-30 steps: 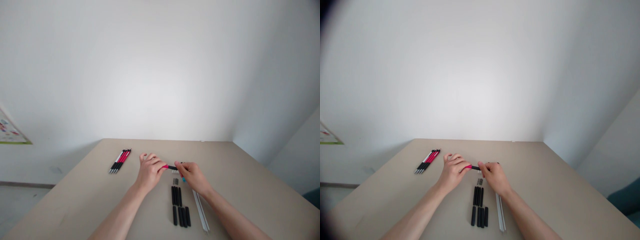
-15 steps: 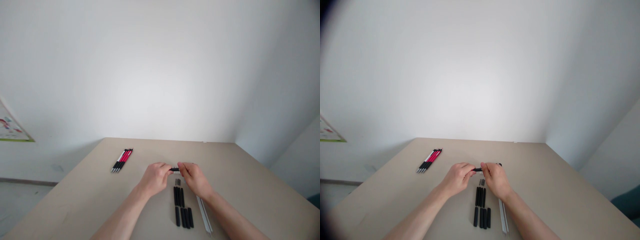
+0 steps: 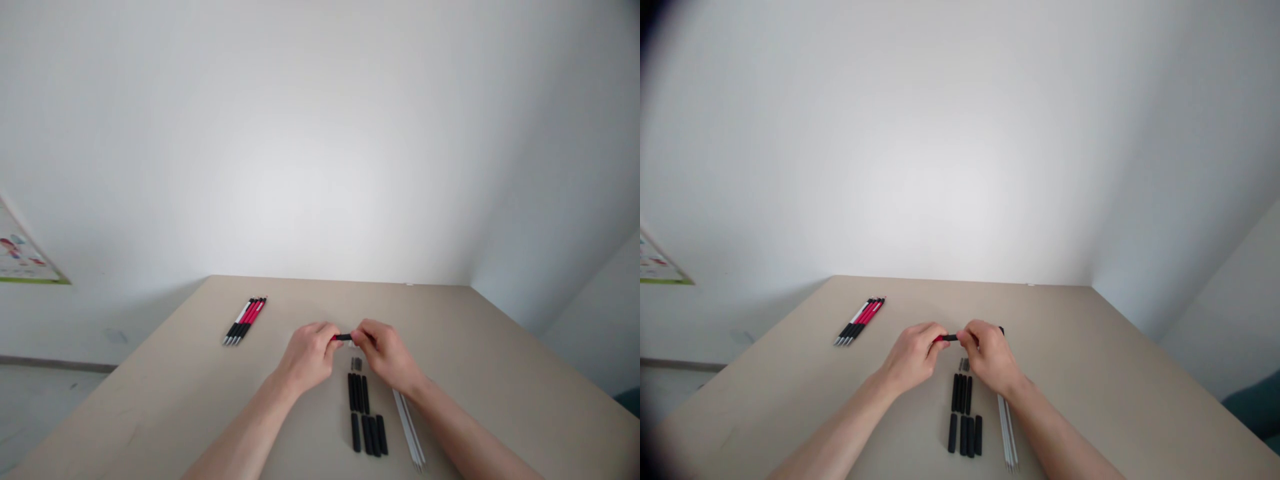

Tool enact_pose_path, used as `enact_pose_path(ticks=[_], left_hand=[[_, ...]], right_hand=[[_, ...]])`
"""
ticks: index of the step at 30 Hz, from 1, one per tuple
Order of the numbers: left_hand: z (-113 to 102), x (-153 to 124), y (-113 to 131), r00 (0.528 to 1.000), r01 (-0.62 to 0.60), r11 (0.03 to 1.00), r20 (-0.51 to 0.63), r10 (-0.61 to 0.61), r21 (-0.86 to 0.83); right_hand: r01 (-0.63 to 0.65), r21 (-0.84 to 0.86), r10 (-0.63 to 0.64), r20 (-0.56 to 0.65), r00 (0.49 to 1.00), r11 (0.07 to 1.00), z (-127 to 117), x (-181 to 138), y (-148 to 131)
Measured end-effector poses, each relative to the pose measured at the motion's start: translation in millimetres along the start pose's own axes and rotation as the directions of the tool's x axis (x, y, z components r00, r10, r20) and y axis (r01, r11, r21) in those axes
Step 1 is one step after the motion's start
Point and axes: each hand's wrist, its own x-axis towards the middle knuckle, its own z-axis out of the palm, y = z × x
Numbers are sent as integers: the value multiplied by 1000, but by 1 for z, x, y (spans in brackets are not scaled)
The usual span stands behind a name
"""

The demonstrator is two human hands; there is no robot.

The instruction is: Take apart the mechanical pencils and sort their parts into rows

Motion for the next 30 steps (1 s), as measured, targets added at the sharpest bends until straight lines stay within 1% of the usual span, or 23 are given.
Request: enact_pose_path(ticks=[2,4,7,10,14,16,19,21,24,27,30], left_hand=[[1,1,0,999,-12,999,-46,10,-47],[3,2,0,996,-38,996,-78,32,-79],[5,2,0,994,-54,993,-98,44,-100],[6,2,0,997,-47,994,-61,41,-94],[5,1,0,997,-60,997,35,62,-52],[3,0,2,996,-45,998,76,48,-38],[0,0,4,993,-7,998,118,14,-55],[-2,0,5,990,1,998,144,8,-66],[-3,1,6,991,-4,998,134,12,-59],[-3,1,5,997,5,995,80,3,-102],[-1,1,4,996,18,990,83,-7,-139]], right_hand=[[-80,46,79,43,996,996,0,0,2],[-126,84,119,75,990,988,-1,0,4],[-123,102,118,59,991,987,-1,-2,4],[-91,65,90,22,996,994,-1,-3,2],[-25,-1,25,3,1000,1000,-2,-3,-3],[23,-29,-23,12,1000,999,-4,-3,-2],[146,-61,-143,46,989,987,-9,-2,2],[243,-86,-237,79,968,966,-12,-1,5],[327,-126,-312,121,942,937,-15,1,10],[327,-145,-312,116,943,934,-17,1,13],[332,-135,-320,104,942,933,-16,2,16]])
